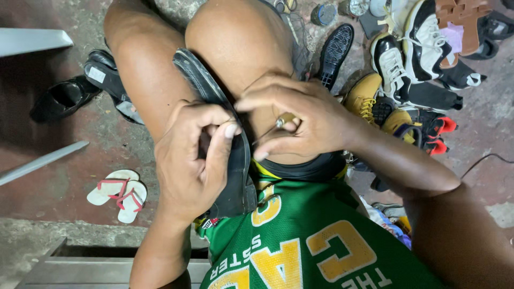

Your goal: The person stitches the sole of a black leather shoe by hand using a needle and thread, pulling the thread through the sole and tying knots at intervals.

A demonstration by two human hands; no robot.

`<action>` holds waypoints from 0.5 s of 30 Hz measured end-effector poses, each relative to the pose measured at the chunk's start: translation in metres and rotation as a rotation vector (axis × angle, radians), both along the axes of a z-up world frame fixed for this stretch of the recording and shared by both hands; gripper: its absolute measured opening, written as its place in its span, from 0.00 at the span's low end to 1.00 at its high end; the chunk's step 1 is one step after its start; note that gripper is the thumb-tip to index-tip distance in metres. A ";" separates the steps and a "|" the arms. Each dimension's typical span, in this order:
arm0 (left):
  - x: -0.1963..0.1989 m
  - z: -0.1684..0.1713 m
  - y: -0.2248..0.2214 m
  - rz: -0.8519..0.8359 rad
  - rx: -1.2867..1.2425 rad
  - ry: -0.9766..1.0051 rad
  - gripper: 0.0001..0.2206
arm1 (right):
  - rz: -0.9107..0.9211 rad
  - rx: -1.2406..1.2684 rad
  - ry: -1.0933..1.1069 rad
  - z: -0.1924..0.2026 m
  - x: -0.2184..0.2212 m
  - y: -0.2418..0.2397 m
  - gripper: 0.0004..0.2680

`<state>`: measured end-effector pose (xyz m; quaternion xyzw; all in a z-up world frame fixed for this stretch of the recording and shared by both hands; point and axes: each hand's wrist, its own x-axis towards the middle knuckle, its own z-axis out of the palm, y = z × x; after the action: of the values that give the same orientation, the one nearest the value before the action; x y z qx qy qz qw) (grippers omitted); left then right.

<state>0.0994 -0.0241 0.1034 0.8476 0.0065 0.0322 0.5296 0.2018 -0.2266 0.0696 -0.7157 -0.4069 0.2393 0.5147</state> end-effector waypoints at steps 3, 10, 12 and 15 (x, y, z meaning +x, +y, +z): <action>-0.006 0.007 0.000 0.094 -0.239 0.168 0.10 | 0.016 -0.259 0.168 -0.007 -0.013 -0.007 0.12; 0.002 0.016 -0.003 -0.087 -0.226 0.157 0.21 | -0.069 -0.104 0.062 0.016 -0.009 -0.043 0.02; 0.002 0.014 -0.008 -0.120 -0.047 0.063 0.28 | -0.130 -0.056 0.025 0.020 -0.009 -0.036 0.03; 0.001 0.012 -0.013 -0.030 0.029 0.116 0.34 | -0.061 -0.156 -0.096 0.012 -0.010 -0.016 0.06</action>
<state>0.1004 -0.0370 0.1156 0.8557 0.0240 -0.0248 0.5163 0.1920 -0.2423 0.0819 -0.7764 -0.3892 0.2197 0.4443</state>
